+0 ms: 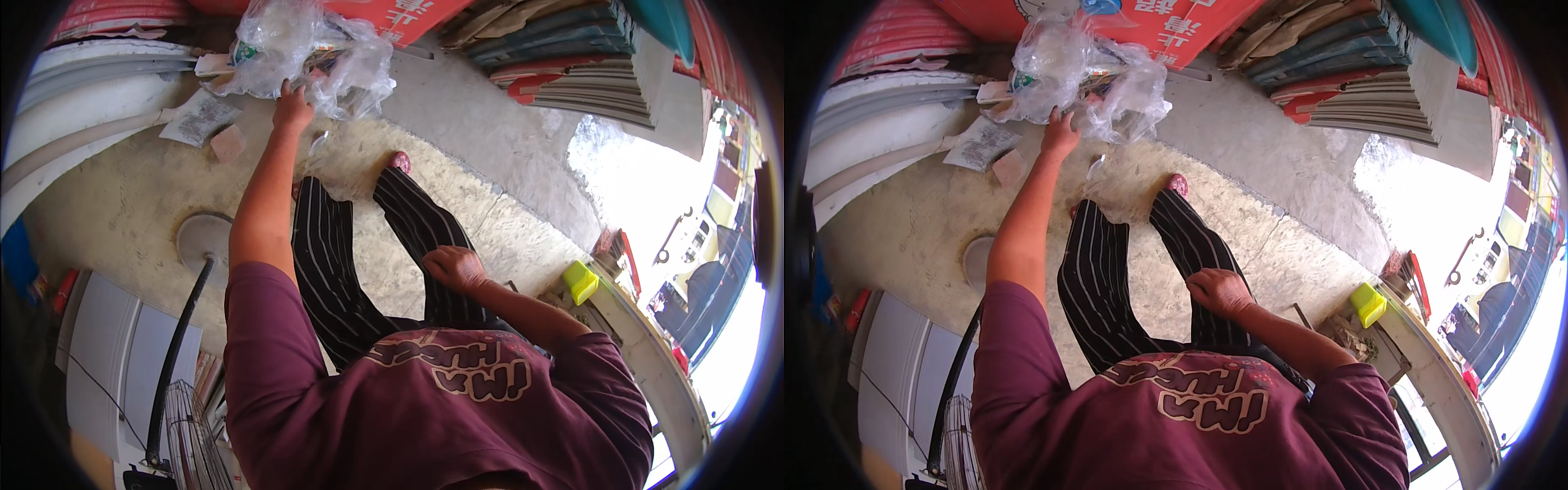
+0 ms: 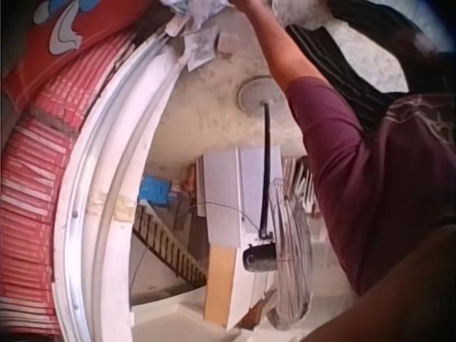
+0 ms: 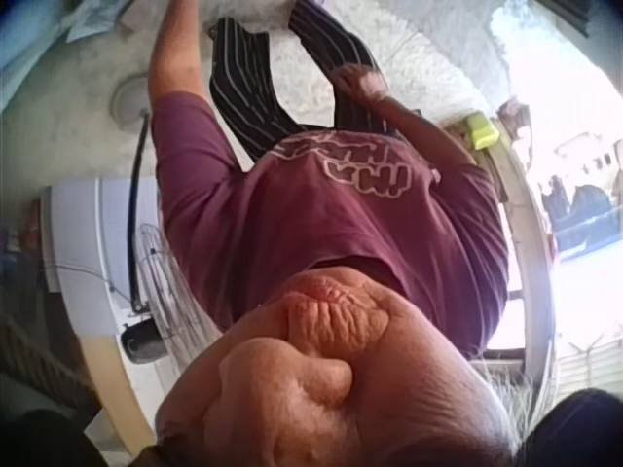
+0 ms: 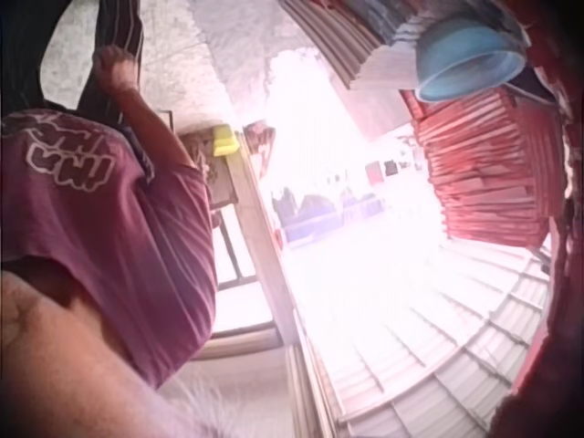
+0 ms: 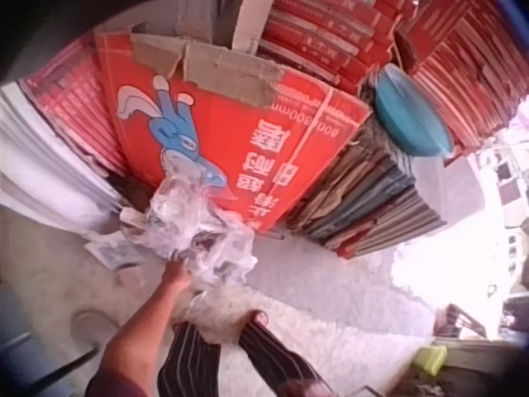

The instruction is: The person collects various scraps including cardboard and plastic into a clear plastic bag by hand and ties it closed.

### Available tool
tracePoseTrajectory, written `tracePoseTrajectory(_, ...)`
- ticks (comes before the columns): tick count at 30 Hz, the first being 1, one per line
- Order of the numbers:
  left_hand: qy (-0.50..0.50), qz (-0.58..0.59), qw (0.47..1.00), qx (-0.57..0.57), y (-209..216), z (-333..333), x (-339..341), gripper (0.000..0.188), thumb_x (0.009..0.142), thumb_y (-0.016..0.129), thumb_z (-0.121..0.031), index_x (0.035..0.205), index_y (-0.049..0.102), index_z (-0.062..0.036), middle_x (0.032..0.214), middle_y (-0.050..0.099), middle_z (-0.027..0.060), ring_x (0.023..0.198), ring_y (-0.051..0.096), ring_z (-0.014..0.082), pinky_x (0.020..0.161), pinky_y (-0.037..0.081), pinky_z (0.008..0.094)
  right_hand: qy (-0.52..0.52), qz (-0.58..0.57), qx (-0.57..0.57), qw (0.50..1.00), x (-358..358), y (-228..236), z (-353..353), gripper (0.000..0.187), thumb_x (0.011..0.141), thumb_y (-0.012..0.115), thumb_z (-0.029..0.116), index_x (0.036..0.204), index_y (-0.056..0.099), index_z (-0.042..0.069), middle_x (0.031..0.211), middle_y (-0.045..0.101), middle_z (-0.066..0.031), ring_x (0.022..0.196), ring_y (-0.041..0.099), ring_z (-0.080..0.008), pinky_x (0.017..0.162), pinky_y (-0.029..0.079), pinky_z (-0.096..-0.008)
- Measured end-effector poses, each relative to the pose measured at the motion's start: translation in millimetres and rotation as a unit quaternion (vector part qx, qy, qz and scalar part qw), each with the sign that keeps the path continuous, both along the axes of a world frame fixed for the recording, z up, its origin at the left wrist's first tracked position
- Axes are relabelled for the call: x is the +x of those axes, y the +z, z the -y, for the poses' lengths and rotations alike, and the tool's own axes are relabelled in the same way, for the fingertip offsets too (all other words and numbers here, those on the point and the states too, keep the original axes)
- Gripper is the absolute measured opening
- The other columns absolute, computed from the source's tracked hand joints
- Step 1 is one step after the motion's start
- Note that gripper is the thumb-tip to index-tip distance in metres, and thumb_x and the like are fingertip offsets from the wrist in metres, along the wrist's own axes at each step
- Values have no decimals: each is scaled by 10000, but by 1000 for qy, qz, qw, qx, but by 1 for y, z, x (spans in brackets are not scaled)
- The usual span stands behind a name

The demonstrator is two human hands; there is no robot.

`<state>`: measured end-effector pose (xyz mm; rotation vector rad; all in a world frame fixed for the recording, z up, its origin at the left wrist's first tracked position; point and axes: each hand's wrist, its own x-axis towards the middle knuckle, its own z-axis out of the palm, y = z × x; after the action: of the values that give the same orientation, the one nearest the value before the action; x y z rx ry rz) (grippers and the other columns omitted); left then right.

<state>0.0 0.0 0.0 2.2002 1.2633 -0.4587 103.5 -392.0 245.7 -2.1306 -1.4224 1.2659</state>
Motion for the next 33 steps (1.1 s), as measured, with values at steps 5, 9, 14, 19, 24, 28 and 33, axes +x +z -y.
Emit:
tracePoseTrajectory(5,14,-15,999,29,-35,-40,16,515,771,560,-254,1276,479,-193,1456,186,154,1140,453,403,949,417,442,-10,-2,26,1000,10,-19,-12,92,772,609,175,818,605,95,756,598,-61,710,598,-258,643,489,-354)
tracePoseTrajectory(9,-19,-49,999,13,-69,-43,31,499,782,546,-241,1274,478,-189,1462,170,145,1151,443,408,946,415,459,-23,11,10,1000,17,-22,-8,82,758,622,160,805,613,93,746,597,-54,692,596,-251,628,489,-343)
tracePoseTrajectory(14,9,12,1000,16,-110,-58,27,449,774,549,-205,1184,512,-27,1426,241,179,1126,462,415,911,434,460,-27,-3,23,999,20,-24,-12,82,761,623,155,811,613,90,739,591,-60,677,594,-250,618,487,-343)
tracePoseTrajectory(19,-34,138,988,53,-113,-52,3,237,717,592,-133,872,643,38,896,631,237,872,593,413,790,476,434,-9,-19,-6,1000,14,-10,-18,89,772,613,158,818,601,83,767,601,-68,702,603,-253,631,491,-344)
tracePoseTrajectory(24,143,217,960,-102,-61,6,-28,205,741,682,-126,899,648,0,815,671,73,750,629,137,710,496,268,-26,-40,-26,999,3,-3,-10,110,798,588,180,826,594,74,791,610,-80,738,606,-273,664,493,-363)
tracePoseTrajectory(28,293,344,869,-200,3,69,-52,224,719,685,-75,921,604,-21,779,639,43,663,600,121,636,495,258,-45,-62,-69,995,-6,5,-9,148,828,563,218,863,607,81,828,629,-85,789,607,-290,697,490,-376)
tracePoseTrajectory(33,352,367,794,-333,98,147,-49,185,764,661,-35,925,572,-25,745,595,13,647,551,70,584,471,217,-214,-118,-204,948,-15,-14,-2,375,874,509,419,1031,605,92,886,652,-83,782,633,-235,683,492,-348)
